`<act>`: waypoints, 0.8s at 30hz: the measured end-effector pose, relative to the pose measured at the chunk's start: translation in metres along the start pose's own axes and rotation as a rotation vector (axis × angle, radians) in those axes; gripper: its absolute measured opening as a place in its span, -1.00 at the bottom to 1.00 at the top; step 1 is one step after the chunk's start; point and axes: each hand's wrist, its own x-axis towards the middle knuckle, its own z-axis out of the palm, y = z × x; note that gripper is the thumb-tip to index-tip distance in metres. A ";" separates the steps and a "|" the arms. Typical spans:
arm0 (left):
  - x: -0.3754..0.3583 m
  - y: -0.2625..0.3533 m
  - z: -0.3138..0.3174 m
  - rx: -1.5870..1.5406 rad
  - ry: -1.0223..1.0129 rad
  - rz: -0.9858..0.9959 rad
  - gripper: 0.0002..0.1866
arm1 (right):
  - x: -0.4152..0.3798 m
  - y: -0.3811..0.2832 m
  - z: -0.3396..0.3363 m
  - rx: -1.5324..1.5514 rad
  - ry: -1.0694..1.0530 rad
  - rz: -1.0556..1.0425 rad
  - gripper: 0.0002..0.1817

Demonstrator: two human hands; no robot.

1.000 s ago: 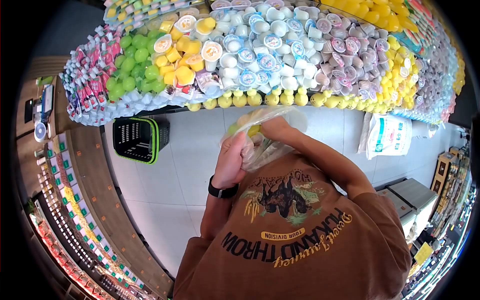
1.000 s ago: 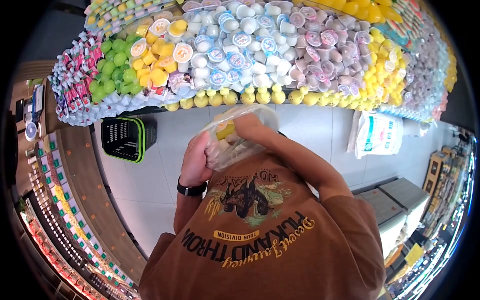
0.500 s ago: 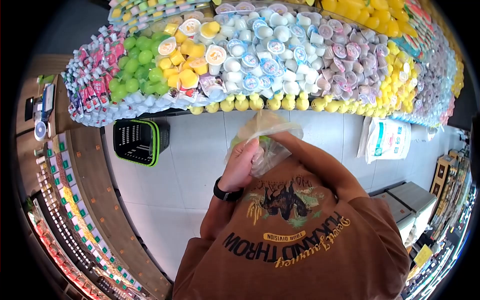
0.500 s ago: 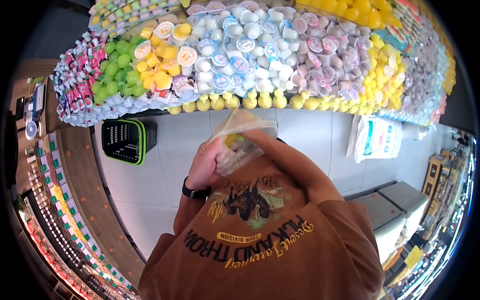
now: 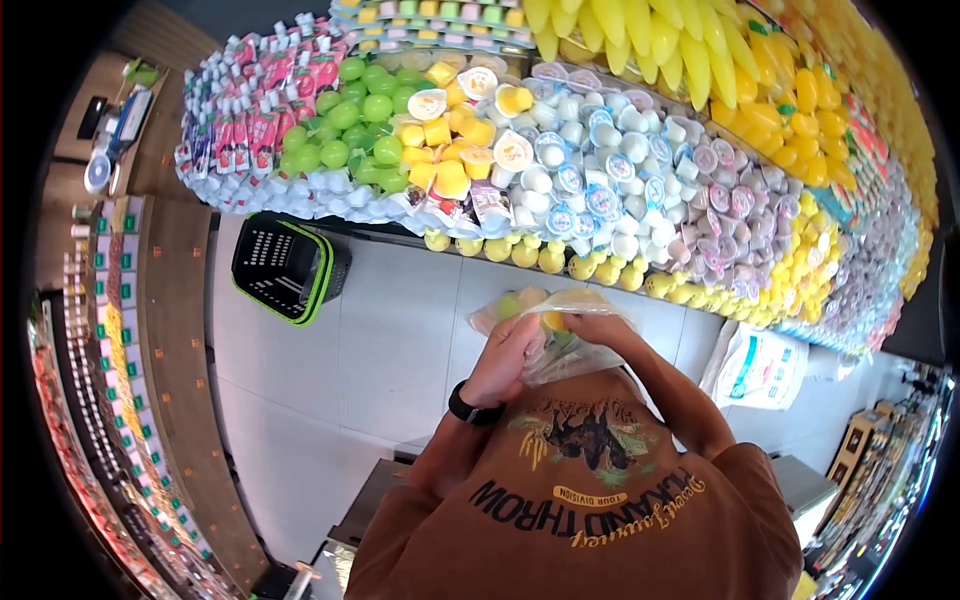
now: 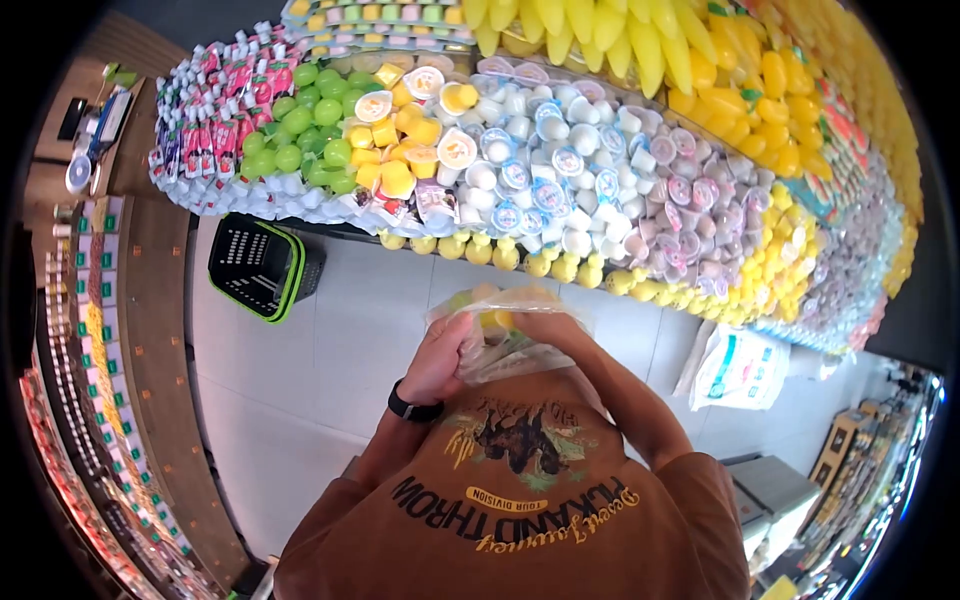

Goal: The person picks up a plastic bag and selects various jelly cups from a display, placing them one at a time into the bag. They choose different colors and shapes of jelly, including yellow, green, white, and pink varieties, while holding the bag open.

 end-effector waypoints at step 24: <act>-0.025 0.015 -0.071 -0.169 0.045 0.189 -0.73 | 0.220 -0.131 -0.118 -0.403 0.891 -0.517 -0.78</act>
